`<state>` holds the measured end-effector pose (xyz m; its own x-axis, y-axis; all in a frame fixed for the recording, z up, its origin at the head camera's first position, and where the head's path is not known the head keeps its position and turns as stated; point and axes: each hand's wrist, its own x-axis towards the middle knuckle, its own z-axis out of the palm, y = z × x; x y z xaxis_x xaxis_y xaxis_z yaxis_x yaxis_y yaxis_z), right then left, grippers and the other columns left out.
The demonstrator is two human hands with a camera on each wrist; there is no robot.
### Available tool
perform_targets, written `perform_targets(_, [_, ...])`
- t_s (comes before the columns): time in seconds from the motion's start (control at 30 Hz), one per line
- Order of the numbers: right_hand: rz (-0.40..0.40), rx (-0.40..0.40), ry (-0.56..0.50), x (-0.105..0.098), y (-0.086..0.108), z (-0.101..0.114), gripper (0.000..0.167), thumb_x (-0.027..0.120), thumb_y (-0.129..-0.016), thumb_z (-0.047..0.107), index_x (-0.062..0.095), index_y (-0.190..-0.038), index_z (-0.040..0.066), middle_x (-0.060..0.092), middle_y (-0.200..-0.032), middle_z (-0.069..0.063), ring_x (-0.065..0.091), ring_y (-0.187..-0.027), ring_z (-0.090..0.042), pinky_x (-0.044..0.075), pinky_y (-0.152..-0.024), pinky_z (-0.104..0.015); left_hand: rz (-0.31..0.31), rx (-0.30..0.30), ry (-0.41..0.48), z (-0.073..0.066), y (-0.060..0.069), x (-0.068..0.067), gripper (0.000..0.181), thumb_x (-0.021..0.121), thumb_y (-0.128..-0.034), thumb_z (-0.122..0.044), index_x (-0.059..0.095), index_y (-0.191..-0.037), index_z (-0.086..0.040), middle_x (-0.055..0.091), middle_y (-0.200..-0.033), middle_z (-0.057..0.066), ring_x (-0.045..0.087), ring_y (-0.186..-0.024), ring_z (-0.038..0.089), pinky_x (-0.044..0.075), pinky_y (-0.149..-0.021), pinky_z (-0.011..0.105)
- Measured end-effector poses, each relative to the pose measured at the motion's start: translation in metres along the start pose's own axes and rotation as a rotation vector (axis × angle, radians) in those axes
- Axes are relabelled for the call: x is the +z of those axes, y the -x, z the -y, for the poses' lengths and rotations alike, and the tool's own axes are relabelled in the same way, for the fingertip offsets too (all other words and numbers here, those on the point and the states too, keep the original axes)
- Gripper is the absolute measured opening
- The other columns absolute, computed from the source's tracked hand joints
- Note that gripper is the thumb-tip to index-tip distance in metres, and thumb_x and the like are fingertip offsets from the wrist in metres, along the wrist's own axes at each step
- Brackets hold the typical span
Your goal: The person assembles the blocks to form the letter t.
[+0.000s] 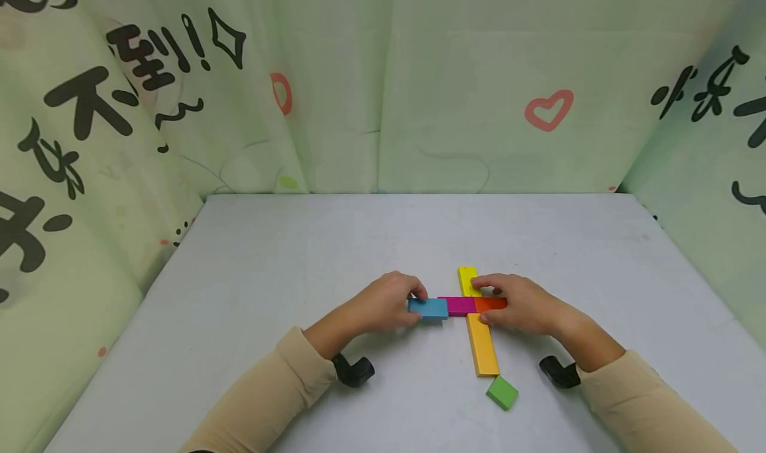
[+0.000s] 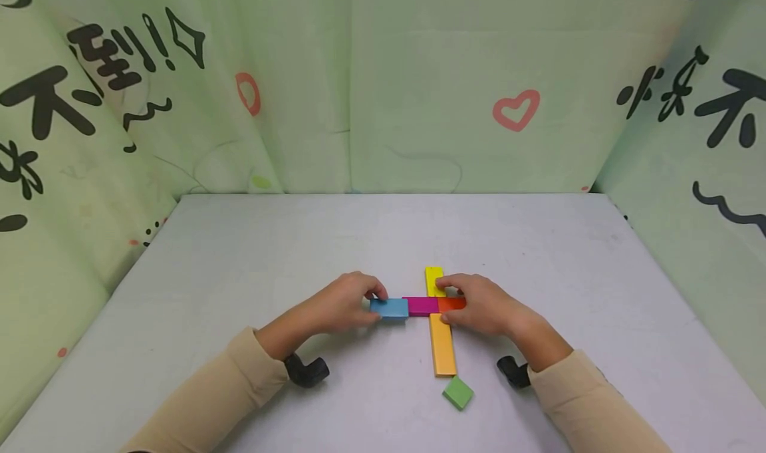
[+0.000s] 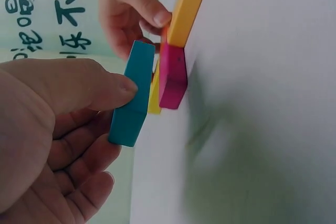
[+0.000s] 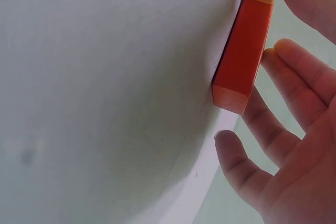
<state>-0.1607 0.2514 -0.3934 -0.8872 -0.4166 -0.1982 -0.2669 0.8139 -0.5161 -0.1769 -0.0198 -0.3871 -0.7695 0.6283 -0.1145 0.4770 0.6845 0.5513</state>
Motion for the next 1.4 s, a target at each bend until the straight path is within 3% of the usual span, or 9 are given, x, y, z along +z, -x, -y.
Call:
perform_targets(0.2, [0.001,-0.002,0.002,-0.001,-0.001,0.0,0.061,0.079,-0.087,0.029,0.057,-0.138,0.005,0.057,-0.134,-0.019,0.056,-0.114,-0.039,0.051,-0.091,-0.051,0.047,0.015,-0.034,-0.016,0.002,0.005,0.025,0.078,-0.0874,-0.018,0.071,-0.11,-0.012,0.067,-0.104,-0.005,0.053,-0.098,0.011,0.047,-0.085,0.02])
perform_targets(0.57, [-0.011,-0.026,-0.001,-0.001,-0.002,-0.003,0.06,0.079,-0.087,0.028,0.057,-0.137,0.004,0.058,-0.132,-0.019,0.056,-0.113,-0.039,0.052,-0.09,-0.051,0.112,0.116,-0.032,-0.038,0.004,0.016,0.025,0.081,-0.0857,-0.017,0.072,-0.108,-0.011,0.066,-0.1,-0.006,0.053,-0.095,0.008,0.046,-0.082,0.016])
perform_targets(0.77, [-0.014,-0.035,-0.014,-0.001,-0.001,-0.004,0.06,0.079,-0.087,0.027,0.057,-0.137,0.003,0.058,-0.132,-0.019,0.056,-0.114,-0.04,0.052,-0.09,-0.05,0.131,0.171,-0.03,-0.043,0.003,0.023,0.026,0.081,-0.0859,-0.017,0.071,-0.109,-0.011,0.066,-0.099,-0.008,0.053,-0.092,0.005,0.044,-0.082,0.013])
perform_targets(1.17, [-0.015,-0.045,-0.015,-0.001,-0.001,-0.005,0.06,0.079,-0.087,0.027,0.057,-0.137,0.003,0.058,-0.133,-0.02,0.056,-0.114,-0.041,0.051,-0.09,-0.052,0.15,0.21,-0.026,-0.054,0.001,0.033,0.028,0.081,-0.0859,-0.019,0.07,-0.11,-0.011,0.065,-0.1,-0.009,0.053,-0.089,0.001,0.044,-0.08,0.01])
perform_targets(1.4, [-0.023,-0.066,-0.004,-0.001,-0.001,-0.006,0.058,0.078,-0.087,0.024,0.058,-0.136,0.001,0.059,-0.132,-0.019,0.057,-0.113,-0.041,0.051,-0.09,-0.053,0.143,0.267,-0.029,-0.056,-0.003,0.039,0.025,0.08,-0.0866,-0.018,0.07,-0.109,-0.01,0.066,-0.099,-0.009,0.054,-0.087,-0.001,0.042,-0.078,0.009])
